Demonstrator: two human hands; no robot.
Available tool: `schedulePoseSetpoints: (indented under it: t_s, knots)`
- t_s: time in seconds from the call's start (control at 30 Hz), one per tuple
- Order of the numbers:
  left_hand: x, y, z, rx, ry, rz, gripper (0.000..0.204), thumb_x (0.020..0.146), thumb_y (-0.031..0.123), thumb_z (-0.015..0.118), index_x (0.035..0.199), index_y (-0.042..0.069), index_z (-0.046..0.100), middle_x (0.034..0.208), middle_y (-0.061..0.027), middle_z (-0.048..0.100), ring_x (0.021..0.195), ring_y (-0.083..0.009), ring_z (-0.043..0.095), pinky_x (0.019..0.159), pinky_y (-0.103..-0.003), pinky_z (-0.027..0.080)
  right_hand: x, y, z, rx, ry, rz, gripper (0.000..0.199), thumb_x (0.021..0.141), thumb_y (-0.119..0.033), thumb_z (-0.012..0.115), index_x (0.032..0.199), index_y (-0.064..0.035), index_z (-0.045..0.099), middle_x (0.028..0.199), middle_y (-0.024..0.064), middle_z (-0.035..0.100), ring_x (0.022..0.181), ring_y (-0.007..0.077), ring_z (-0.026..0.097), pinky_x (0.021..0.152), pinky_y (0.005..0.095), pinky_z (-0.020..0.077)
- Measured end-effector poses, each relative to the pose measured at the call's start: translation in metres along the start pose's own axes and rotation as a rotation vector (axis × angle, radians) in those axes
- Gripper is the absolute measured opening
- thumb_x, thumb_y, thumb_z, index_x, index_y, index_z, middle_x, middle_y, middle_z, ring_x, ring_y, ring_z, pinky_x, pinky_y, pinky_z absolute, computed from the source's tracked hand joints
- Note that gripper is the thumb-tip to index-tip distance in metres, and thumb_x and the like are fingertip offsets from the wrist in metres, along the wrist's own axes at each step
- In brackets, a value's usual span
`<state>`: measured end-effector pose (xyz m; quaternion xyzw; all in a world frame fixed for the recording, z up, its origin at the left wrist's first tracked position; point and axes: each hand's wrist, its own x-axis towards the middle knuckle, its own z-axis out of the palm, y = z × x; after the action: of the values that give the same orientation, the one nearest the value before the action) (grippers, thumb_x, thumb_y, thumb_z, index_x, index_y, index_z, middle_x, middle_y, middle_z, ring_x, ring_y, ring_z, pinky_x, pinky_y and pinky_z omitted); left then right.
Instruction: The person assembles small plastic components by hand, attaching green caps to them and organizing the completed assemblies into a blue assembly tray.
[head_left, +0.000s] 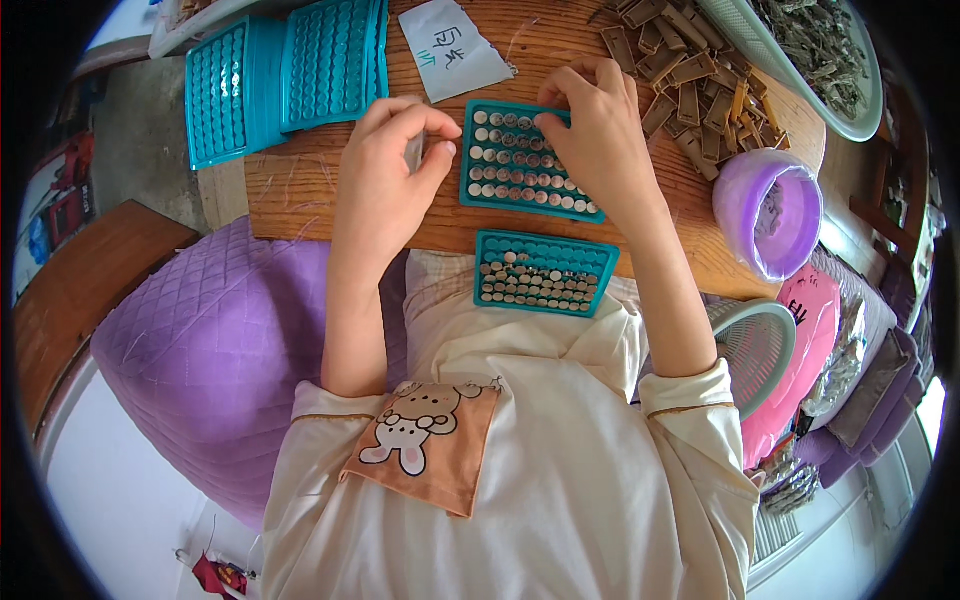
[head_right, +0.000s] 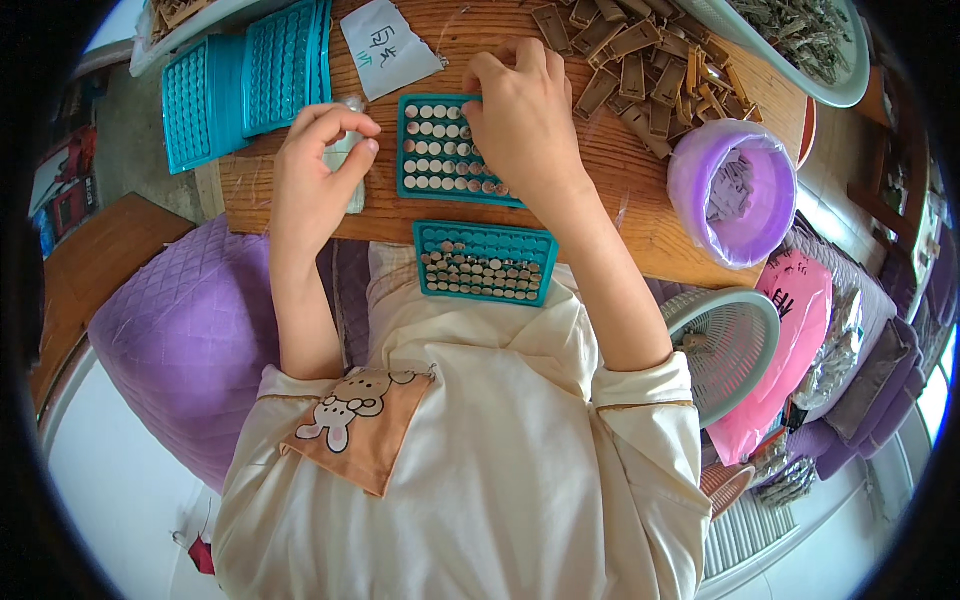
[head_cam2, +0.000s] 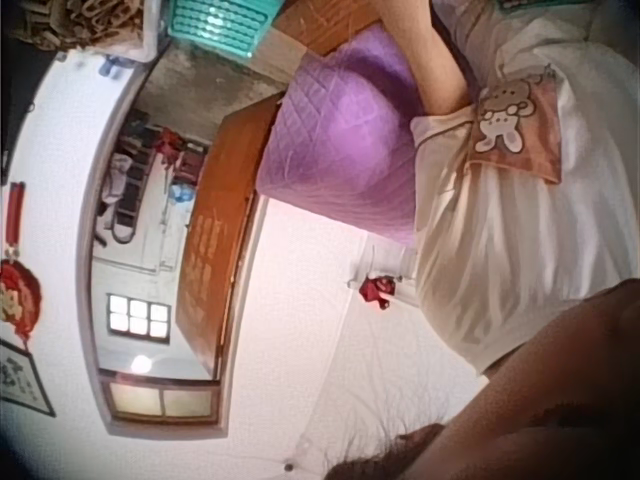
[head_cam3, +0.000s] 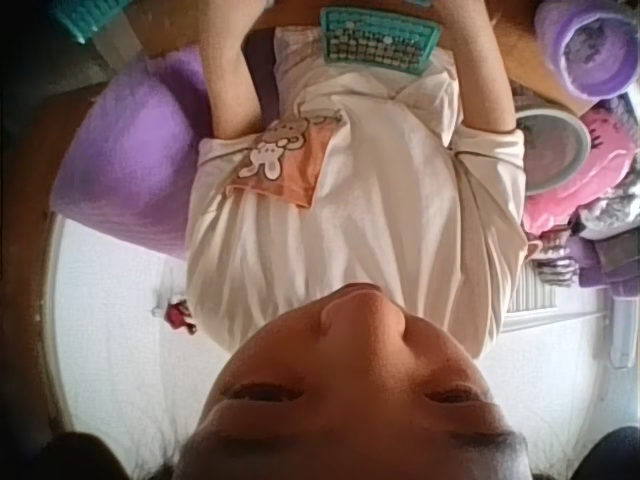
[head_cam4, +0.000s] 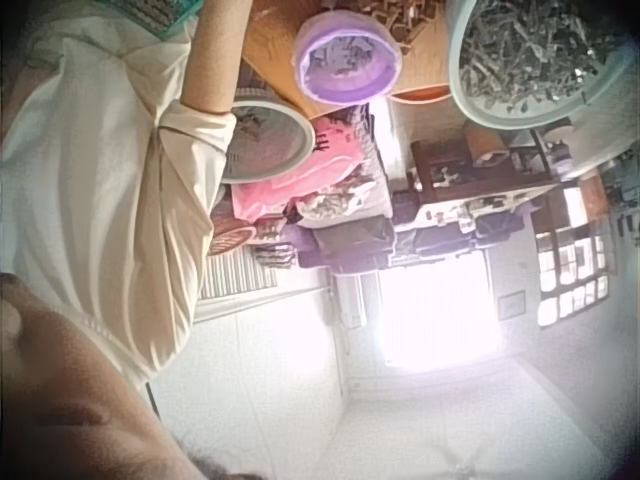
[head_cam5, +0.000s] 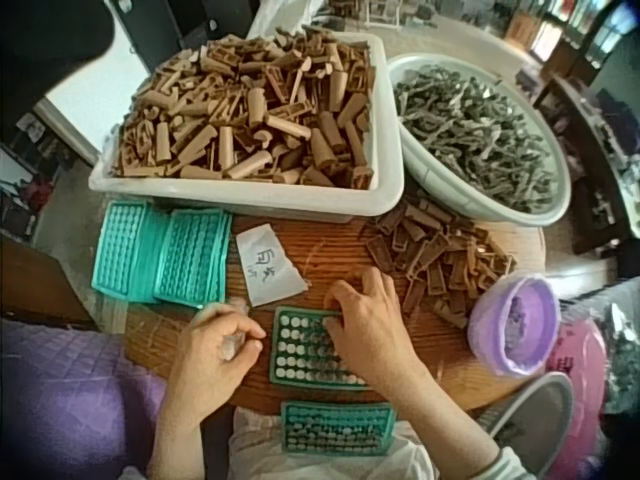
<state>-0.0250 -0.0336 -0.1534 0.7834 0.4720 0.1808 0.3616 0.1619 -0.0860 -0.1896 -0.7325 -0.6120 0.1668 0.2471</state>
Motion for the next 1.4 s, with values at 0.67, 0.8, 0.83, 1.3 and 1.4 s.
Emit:
schedulePoseSetpoints:
  t_s: [0.67,0.8,0.83,1.3,1.4]
  knots:
    - [-0.073,0.008,0.033,0.068,-0.132,0.229,0.022,0.063,0.0,0.07,0.082,0.01,0.067,0.082,-0.0045,0.054,0.074,-0.0222,0.053,0.064,-0.034,0.045,-0.088,-0.027,-0.029,0.232,-0.015,-0.067,0.016,0.066,-0.003,0.066,0.08,-0.0057,0.06,0.084,0.0082,0.051,0.078,0.0271,0.05,0.07,0.0352,0.0428]
    - [-0.088,0.003,0.045,0.142,-0.056,0.251,0.025,0.061,0.002,0.072,0.084,0.011,0.067,0.079,-0.0023,0.053,0.073,-0.0221,0.052,0.064,-0.033,0.044,-0.118,-0.027,-0.006,0.144,-0.042,-0.152,0.02,0.065,-0.005,0.063,0.085,-0.006,0.062,0.082,0.0046,0.051,0.076,0.022,0.05,0.069,0.0335,0.0426]
    - [-0.089,0.002,0.047,0.162,-0.012,0.273,0.026,0.061,0.002,0.072,0.085,0.011,0.067,0.079,-0.0018,0.053,0.072,-0.0217,0.052,0.063,-0.033,0.044,-0.121,-0.026,-0.003,0.092,0.003,-0.186,0.022,0.065,-0.006,0.062,0.087,-0.0059,0.063,0.082,0.0035,0.05,0.076,0.0202,0.05,0.068,0.033,0.0425]
    - [-0.088,-0.004,0.048,0.212,-0.001,0.328,0.028,0.06,0.003,0.072,0.087,0.01,0.068,0.077,-0.0011,0.053,0.07,-0.02,0.051,0.061,-0.031,0.044,-0.113,-0.022,0.004,0.063,-0.023,-0.267,0.016,0.065,-0.009,0.059,0.081,-0.0078,0.061,0.082,0.002,0.051,0.076,0.0192,0.051,0.07,0.0329,0.042]
    - [-0.088,-0.003,0.049,0.212,-0.001,0.35,0.028,0.06,0.004,0.072,0.087,0.01,0.067,0.077,-0.0009,0.053,0.069,-0.0197,0.051,0.06,-0.031,0.044,-0.107,-0.024,-0.004,0.158,-0.049,-0.185,0.014,0.065,-0.007,0.063,0.079,-0.0079,0.061,0.081,0.0034,0.052,0.075,0.0212,0.052,0.068,0.0335,0.0426]
